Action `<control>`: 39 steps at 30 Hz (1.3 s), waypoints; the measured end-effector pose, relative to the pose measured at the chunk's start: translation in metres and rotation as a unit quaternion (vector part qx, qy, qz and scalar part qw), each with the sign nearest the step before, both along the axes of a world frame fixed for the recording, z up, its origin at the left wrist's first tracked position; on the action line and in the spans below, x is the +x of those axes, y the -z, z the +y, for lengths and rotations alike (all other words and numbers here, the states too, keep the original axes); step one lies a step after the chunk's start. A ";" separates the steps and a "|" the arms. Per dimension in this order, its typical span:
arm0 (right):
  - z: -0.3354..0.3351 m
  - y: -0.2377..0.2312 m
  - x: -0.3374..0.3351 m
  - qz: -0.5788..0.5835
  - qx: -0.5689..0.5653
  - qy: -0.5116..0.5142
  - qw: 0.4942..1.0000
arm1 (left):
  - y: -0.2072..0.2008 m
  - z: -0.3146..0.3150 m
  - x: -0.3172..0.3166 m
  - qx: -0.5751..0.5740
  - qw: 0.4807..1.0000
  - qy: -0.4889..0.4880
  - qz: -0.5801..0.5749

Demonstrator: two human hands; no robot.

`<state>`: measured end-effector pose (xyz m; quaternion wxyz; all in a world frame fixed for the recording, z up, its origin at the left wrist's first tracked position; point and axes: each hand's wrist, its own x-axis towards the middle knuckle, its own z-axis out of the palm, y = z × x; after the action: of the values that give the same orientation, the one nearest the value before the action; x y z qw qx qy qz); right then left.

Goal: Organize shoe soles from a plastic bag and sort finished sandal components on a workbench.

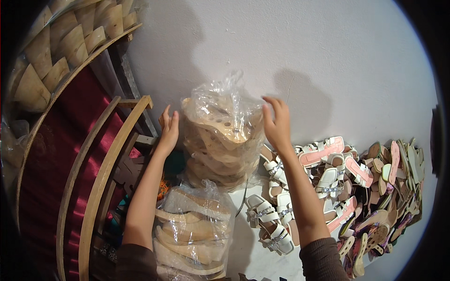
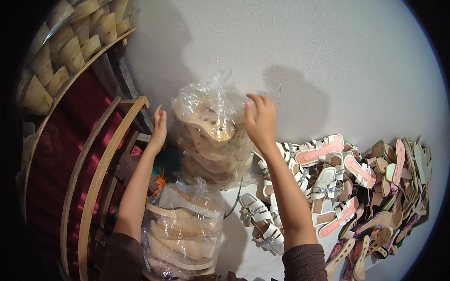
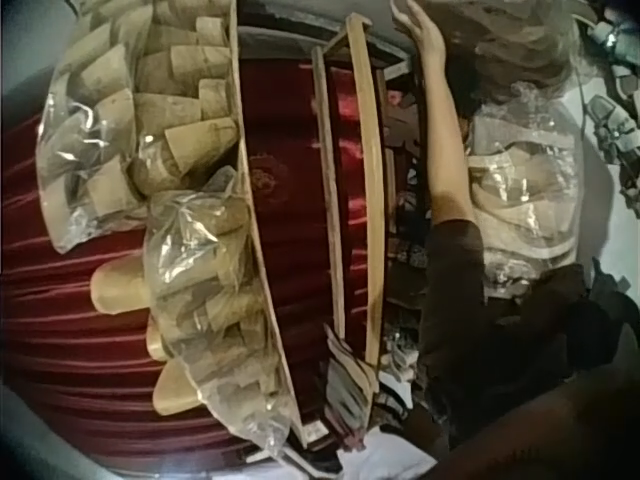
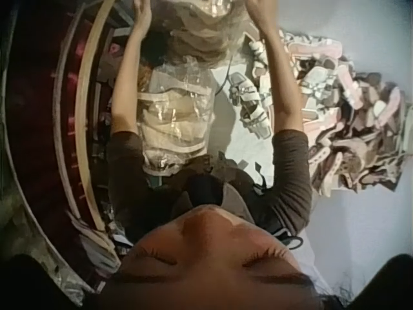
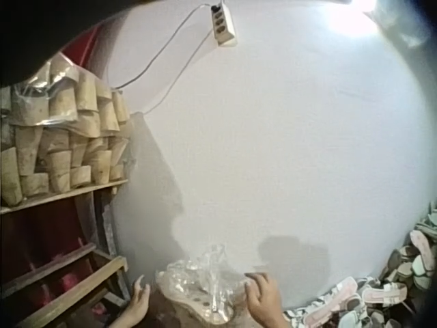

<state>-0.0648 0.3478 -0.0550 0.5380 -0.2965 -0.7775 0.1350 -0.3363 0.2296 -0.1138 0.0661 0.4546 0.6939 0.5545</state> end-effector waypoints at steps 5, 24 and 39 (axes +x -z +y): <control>-0.086 0.108 0.038 0.139 -0.263 -0.013 0.955 | 0.071 -0.072 -0.051 -0.098 0.994 0.041 -0.025; -0.142 0.118 0.028 0.042 -0.275 -0.099 0.955 | 0.055 -0.118 -0.024 -0.108 0.984 0.132 -0.050; -0.162 0.196 -0.015 -0.013 -0.750 -0.261 0.608 | 0.104 -0.176 -0.005 -0.431 0.845 0.187 -0.255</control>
<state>-0.0799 0.1859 -0.2509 0.0596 -0.3828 -0.4551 0.8017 -0.3414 0.0537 -0.2182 0.5326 0.3435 0.7238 0.2729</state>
